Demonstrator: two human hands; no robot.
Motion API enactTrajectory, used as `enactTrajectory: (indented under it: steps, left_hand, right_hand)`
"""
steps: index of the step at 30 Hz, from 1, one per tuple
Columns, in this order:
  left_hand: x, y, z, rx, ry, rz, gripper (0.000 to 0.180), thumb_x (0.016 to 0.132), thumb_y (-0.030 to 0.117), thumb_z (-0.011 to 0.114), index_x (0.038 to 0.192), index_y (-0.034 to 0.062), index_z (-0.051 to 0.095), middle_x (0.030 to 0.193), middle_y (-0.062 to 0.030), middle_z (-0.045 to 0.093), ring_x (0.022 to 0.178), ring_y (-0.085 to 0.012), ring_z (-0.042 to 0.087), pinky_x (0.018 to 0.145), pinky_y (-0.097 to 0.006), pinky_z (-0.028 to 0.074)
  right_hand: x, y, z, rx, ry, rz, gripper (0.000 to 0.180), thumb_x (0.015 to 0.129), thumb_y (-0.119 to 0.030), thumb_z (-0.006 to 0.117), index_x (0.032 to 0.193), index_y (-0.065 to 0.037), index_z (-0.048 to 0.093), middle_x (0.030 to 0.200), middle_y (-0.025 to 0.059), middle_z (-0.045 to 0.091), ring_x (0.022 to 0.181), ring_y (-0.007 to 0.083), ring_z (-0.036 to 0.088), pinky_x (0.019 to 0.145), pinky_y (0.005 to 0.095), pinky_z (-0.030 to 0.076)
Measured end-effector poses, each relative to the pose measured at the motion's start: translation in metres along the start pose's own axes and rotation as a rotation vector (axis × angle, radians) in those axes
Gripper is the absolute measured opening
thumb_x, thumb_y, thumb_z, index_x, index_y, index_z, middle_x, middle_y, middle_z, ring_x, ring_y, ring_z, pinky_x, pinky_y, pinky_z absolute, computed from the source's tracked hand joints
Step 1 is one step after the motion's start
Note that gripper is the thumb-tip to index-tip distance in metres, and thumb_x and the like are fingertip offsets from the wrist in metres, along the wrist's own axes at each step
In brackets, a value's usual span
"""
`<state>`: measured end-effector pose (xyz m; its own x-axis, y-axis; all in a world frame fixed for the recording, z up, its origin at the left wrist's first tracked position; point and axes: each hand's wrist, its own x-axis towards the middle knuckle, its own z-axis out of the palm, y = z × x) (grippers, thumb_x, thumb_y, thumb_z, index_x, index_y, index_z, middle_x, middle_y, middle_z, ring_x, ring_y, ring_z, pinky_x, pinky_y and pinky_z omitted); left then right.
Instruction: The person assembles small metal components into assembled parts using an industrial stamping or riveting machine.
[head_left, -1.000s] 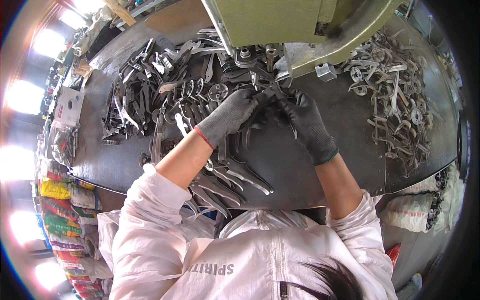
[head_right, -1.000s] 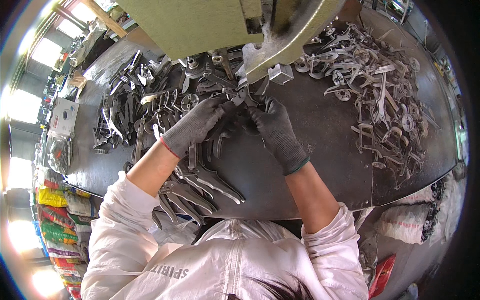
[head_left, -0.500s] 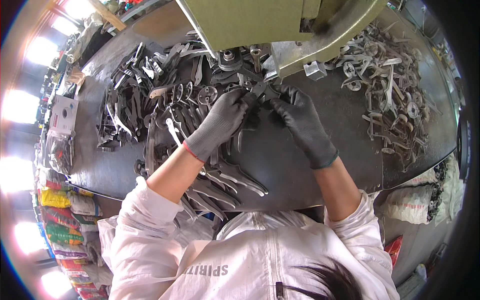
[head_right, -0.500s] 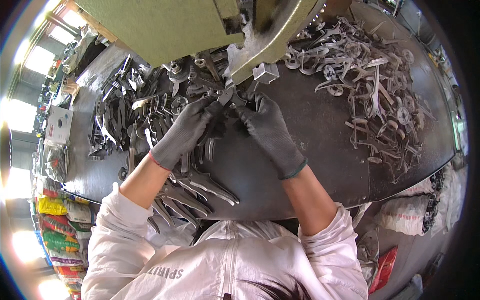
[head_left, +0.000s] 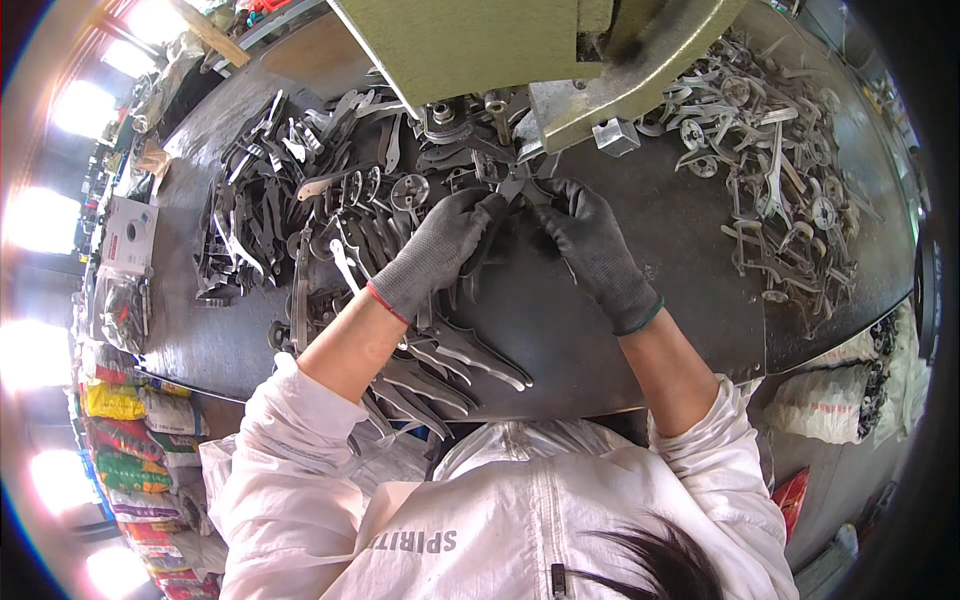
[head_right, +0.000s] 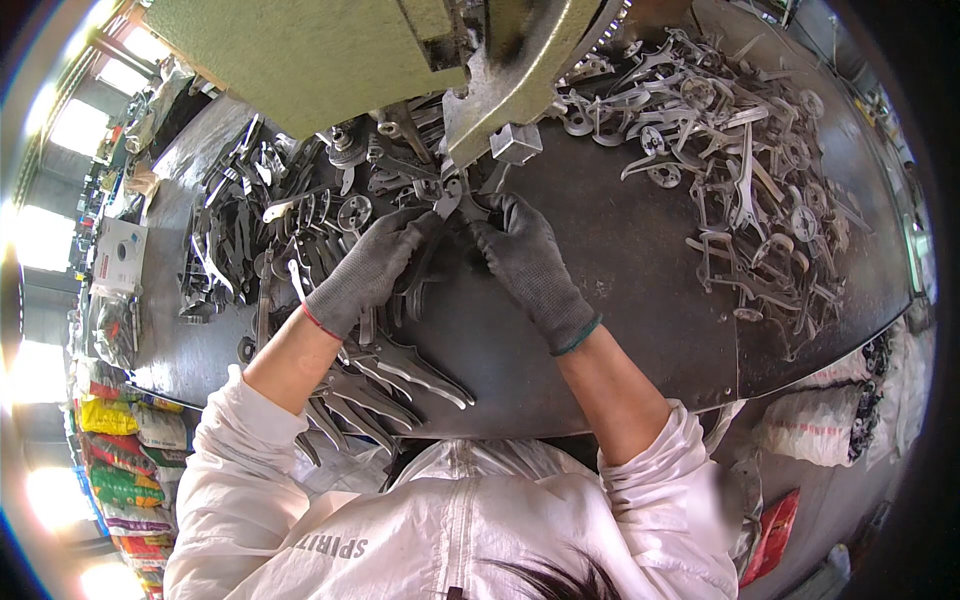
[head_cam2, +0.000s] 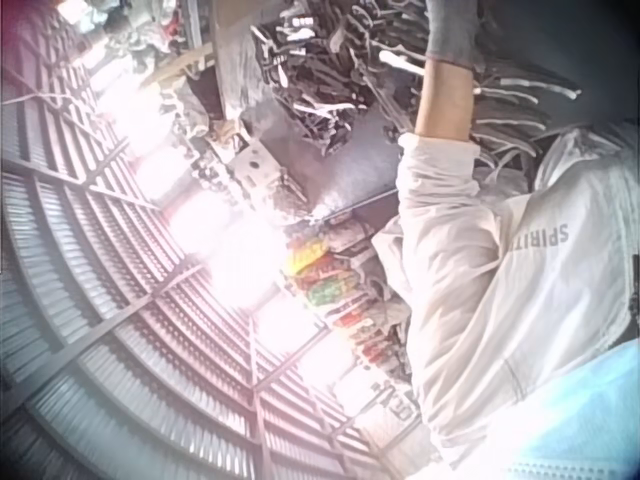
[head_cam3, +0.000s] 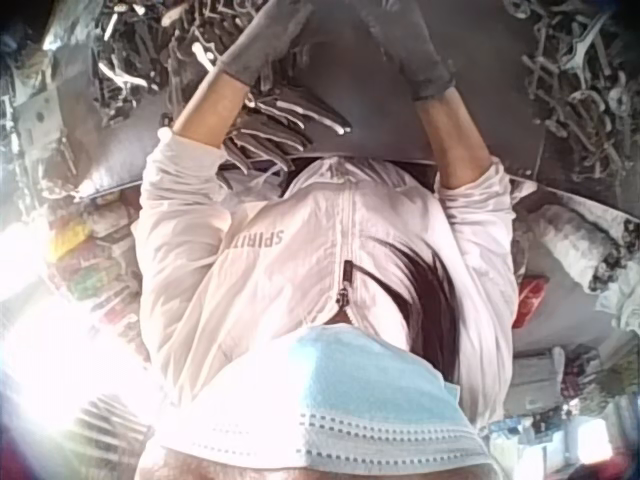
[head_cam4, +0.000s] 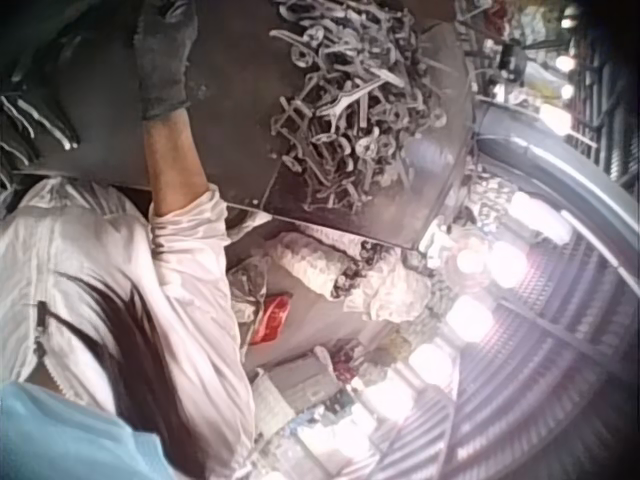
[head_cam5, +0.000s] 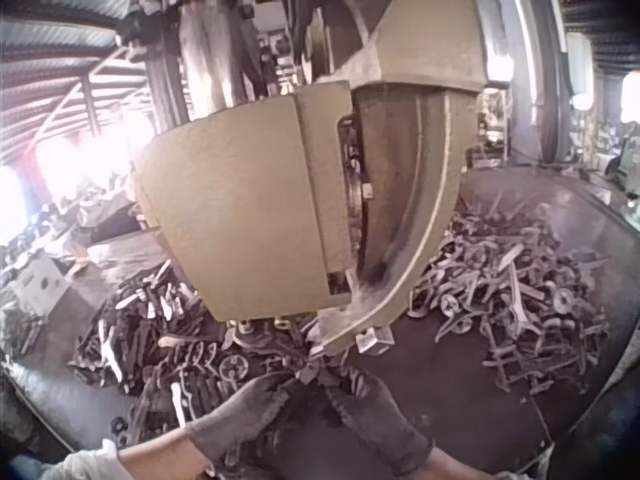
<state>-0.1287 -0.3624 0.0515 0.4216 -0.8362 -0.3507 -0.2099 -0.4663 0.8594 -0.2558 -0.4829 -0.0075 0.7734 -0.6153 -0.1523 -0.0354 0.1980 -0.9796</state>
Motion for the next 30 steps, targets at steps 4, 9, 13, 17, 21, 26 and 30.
enactTrajectory:
  steps: [4, 9, 13, 17, 21, 26, 30]
  left_hand:
    - [0.005, -0.002, 0.000, -0.275, 0.038, -0.163, 0.034, 0.097, 0.019, 0.040, 0.117, -0.0051, 0.055, 0.103, -0.0133, 0.064, 0.093, -0.0148, 0.058, 0.083, -0.028, 0.047]
    - [0.018, -0.034, -0.011, -0.412, 0.022, -0.026, 0.032, 0.096, 0.020, 0.044, 0.113, -0.0022, 0.058, 0.100, -0.0104, 0.064, 0.089, -0.0152, 0.060, 0.078, -0.029, 0.049]
    - [0.010, -0.031, -0.017, -0.318, 0.089, 0.015, 0.031, 0.095, 0.022, 0.047, 0.116, -0.0004, 0.056, 0.105, -0.0090, 0.063, 0.091, -0.0166, 0.060, 0.077, -0.030, 0.050]
    - [-0.029, -0.009, -0.027, -0.411, 0.139, 0.021, 0.040, 0.096, 0.027, 0.049, 0.127, 0.0024, 0.047, 0.115, -0.0085, 0.059, 0.098, -0.0198, 0.060, 0.081, -0.034, 0.051]
    - [-0.082, 0.000, -0.045, -0.445, 0.278, 0.138, 0.041, 0.094, 0.028, 0.051, 0.126, 0.0026, 0.047, 0.117, -0.0098, 0.059, 0.106, -0.0210, 0.059, 0.085, -0.033, 0.049]
    - [-0.159, -0.031, -0.074, -0.429, 0.579, 0.091, 0.042, 0.093, 0.027, 0.052, 0.127, 0.0031, 0.047, 0.116, -0.0106, 0.060, 0.106, -0.0195, 0.059, 0.087, -0.033, 0.047]
    - [-0.220, -0.081, -0.082, -0.411, 0.801, 0.013, 0.043, 0.093, 0.027, 0.053, 0.128, 0.0029, 0.046, 0.118, -0.0104, 0.059, 0.107, -0.0190, 0.058, 0.088, -0.033, 0.046]
  right_hand:
    - [0.000, 0.001, -0.003, -0.017, -0.005, -0.016, 0.022, 0.089, -0.008, 0.057, 0.108, 0.004, 0.055, 0.082, 0.0041, 0.058, 0.065, 0.0070, 0.052, 0.055, 0.0254, 0.046]
    - [-0.005, -0.009, 0.006, 0.114, -0.021, 0.080, 0.027, 0.091, -0.010, 0.057, 0.113, 0.004, 0.052, 0.081, 0.0045, 0.058, 0.063, 0.0089, 0.054, 0.053, 0.0239, 0.048]
    - [-0.009, -0.016, 0.007, 0.073, 0.006, 0.092, 0.030, 0.091, -0.012, 0.058, 0.116, 0.003, 0.050, 0.083, 0.0055, 0.059, 0.058, 0.0090, 0.055, 0.051, 0.0225, 0.049]
    - [-0.014, -0.032, 0.009, 0.076, 0.009, 0.086, 0.031, 0.091, -0.013, 0.058, 0.117, 0.002, 0.050, 0.084, 0.0062, 0.061, 0.057, 0.0090, 0.057, 0.051, 0.0218, 0.049]
    - [-0.024, -0.042, 0.005, 0.054, -0.008, 0.126, 0.031, 0.091, -0.012, 0.058, 0.118, 0.002, 0.051, 0.084, 0.0065, 0.063, 0.059, 0.0092, 0.058, 0.050, 0.0216, 0.049]
    - [-0.026, -0.040, 0.004, 0.054, -0.038, 0.174, 0.030, 0.090, -0.009, 0.058, 0.117, 0.002, 0.051, 0.086, 0.0061, 0.063, 0.058, 0.0087, 0.058, 0.049, 0.0209, 0.048]
    - [-0.027, -0.040, 0.007, 0.088, -0.085, 0.121, 0.027, 0.090, -0.010, 0.058, 0.115, 0.001, 0.053, 0.085, 0.0048, 0.062, 0.058, 0.0078, 0.057, 0.049, 0.0191, 0.047]
